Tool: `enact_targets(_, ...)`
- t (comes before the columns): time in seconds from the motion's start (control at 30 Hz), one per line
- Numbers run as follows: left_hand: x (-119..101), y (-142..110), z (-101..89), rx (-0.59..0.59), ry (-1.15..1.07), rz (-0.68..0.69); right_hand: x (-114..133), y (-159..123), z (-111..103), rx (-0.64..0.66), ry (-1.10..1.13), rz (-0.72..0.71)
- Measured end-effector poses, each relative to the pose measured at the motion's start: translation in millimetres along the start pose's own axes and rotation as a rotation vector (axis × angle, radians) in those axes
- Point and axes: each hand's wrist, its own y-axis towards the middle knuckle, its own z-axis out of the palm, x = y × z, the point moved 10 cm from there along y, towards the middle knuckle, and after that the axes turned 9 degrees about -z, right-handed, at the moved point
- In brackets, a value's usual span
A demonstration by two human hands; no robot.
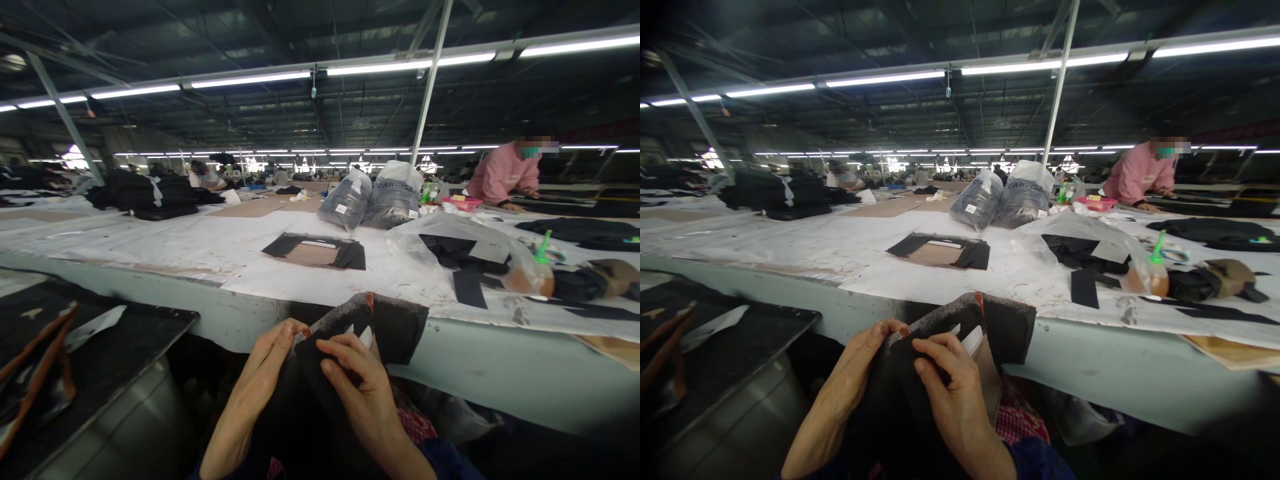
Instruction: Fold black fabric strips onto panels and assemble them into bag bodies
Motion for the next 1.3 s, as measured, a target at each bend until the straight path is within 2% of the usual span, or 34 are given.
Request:
enact_targets(0.17, -7, 0, 4.1, 0.051, -0.011, 0.054, -2, -1, 0, 0.003, 0.006, 0.008)
enact_targets(0.3, -16, -2, 3.8, 0.044, -0.009, 0.090, -3, 0, 1, 0.014, 0.007, 0.024)
enact_targets(0.43, -26, -1, 19.8, 0.179, 0.011, 0.140, -1, 0, 1, 0.013, 0.014, 0.010)
enact_targets(0.5, -28, 1, 25.1, 0.207, 0.025, 0.152, 1, 1, 2, 0.018, 0.018, 0.002)
enact_targets(0.67, -26, 5, 20.8, 0.088, 0.058, 0.178, 3, 2, 3, 0.060, 0.018, 0.014)
enact_targets(0.77, -23, 4, 19.0, 0.048, 0.100, 0.187, 7, 6, -2, 0.107, -0.058, -0.015)
enact_targets(0.83, -23, 3, 18.6, 0.038, 0.129, 0.201, 13, 14, -13, 0.076, -0.158, -0.083)
enact_targets(0.9, -27, 0, 20.2, 0.041, 0.167, 0.241, 26, 25, -21, 0.054, -0.265, -0.211)
enact_targets(1.0, -37, -8, 23.9, 0.043, 0.222, 0.327, 42, 39, -8, 0.210, -0.342, -0.384)
enact_targets(1.1, -39, -12, 23.2, 0.020, 0.246, 0.370, 47, 47, 5, 0.387, -0.325, -0.411)
enact_targets(1.17, -34, -10, 21.4, 0.024, 0.260, 0.354, 48, 51, -3, 0.401, -0.364, -0.420)
enact_targets(1.2, -29, -7, 18.7, 0.021, 0.257, 0.333, 48, 53, -13, 0.369, -0.409, -0.424)
enact_targets(1.3, -13, 7, 7.6, 0.014, 0.212, 0.240, 34, 58, -65, 0.174, -0.588, -0.375)
